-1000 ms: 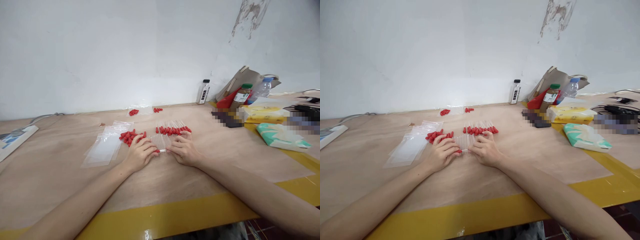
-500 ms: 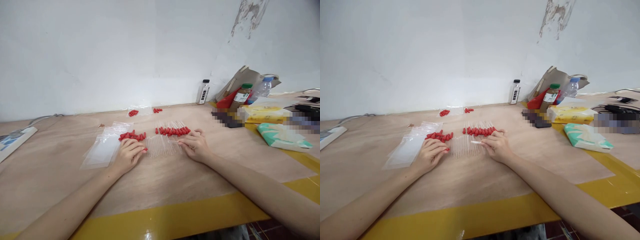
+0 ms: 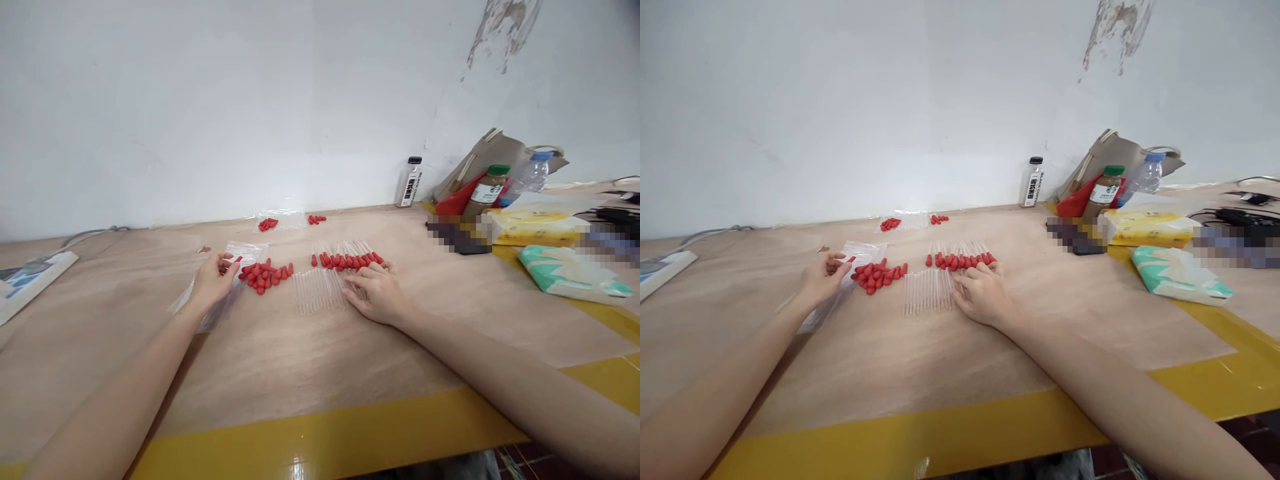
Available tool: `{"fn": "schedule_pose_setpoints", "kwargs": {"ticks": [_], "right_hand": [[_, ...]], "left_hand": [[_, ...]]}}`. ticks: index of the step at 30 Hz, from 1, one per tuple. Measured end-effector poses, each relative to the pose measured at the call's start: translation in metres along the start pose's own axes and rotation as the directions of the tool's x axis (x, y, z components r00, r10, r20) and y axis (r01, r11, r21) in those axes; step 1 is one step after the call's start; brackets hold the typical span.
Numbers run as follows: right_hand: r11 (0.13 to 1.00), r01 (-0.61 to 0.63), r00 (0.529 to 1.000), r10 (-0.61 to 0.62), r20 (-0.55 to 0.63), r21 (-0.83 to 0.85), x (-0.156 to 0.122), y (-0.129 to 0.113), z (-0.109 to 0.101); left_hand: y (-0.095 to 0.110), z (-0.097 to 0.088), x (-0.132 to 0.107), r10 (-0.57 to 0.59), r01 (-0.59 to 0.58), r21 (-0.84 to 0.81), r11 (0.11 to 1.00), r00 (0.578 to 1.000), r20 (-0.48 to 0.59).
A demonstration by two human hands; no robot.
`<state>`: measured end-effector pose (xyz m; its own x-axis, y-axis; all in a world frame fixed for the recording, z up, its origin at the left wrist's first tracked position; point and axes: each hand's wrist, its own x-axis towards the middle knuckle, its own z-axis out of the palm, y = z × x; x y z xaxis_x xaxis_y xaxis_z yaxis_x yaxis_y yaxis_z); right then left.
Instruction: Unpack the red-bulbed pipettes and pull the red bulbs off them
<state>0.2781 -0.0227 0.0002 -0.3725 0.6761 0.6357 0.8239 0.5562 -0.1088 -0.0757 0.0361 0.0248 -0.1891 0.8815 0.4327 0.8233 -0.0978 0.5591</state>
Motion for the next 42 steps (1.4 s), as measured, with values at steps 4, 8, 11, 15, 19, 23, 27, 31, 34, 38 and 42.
{"fn": "schedule_pose_setpoints", "kwargs": {"ticks": [4, 8, 11, 15, 19, 23, 27, 31, 34, 38, 42], "right_hand": [[1.000, 0.024, 0.997, -0.023, 0.068, 0.000, 0.000, 0.001, -0.001], [1.000, 0.024, 0.996, -0.024, 0.083, 0.002, -0.001, 0.000, -0.003], [1.000, 0.001, 0.999, -0.002, 0.046, 0.016, -0.001, 0.000, -0.004], [0.997, -0.074, 0.996, 0.075, -0.053, 0.030, 0.001, 0.001, -0.003], [0.991, -0.133, 0.983, 0.135, -0.122, 0.024, 0.003, 0.004, 0.000], [0.991, -0.130, 0.980, 0.134, -0.148, 0.033, 0.002, 0.009, 0.000], [0.991, -0.129, 0.974, 0.134, -0.183, 0.042, 0.000, 0.012, 0.001], [0.990, -0.132, 0.968, 0.139, -0.208, 0.046, 0.000, 0.014, 0.002], [0.990, -0.111, 0.968, 0.127, -0.218, 0.087, 0.000, 0.016, 0.004], [0.970, 0.008, 0.975, 0.047, -0.218, 0.242, 0.002, 0.014, 0.003], [0.974, 0.125, 0.968, -0.078, -0.238, 0.188, 0.003, 0.007, -0.002]], "left_hand": [[-0.003, 0.005, -0.002, -0.055, 0.055, -0.008, 0.998, 0.997, 0.049], [-0.005, 0.003, -0.002, -0.085, 0.083, 0.035, 0.996, 0.995, 0.050], [-0.002, -0.003, -0.002, -0.116, 0.111, 0.113, 0.987, 0.993, 0.035], [0.020, -0.008, -0.008, 0.019, 0.001, 0.195, 0.981, 0.995, -0.098], [0.069, 0.008, -0.015, 0.361, -0.353, 0.225, 0.908, 0.933, 0.005], [0.116, 0.043, -0.009, 0.262, -0.346, 0.359, 0.867, 0.929, 0.263], [0.139, 0.075, 0.007, 0.044, -0.204, 0.383, 0.901, 0.921, 0.388], [0.145, 0.086, 0.015, 0.020, -0.177, 0.375, 0.910, 0.922, 0.386], [0.143, 0.074, 0.009, -0.001, -0.127, 0.371, 0.920, 0.945, 0.326], [0.125, 0.043, -0.016, 0.181, -0.205, 0.259, 0.944, 0.977, 0.116], [0.100, 0.024, -0.056, 0.508, -0.516, 0.201, 0.833, 0.856, 0.092]]}}
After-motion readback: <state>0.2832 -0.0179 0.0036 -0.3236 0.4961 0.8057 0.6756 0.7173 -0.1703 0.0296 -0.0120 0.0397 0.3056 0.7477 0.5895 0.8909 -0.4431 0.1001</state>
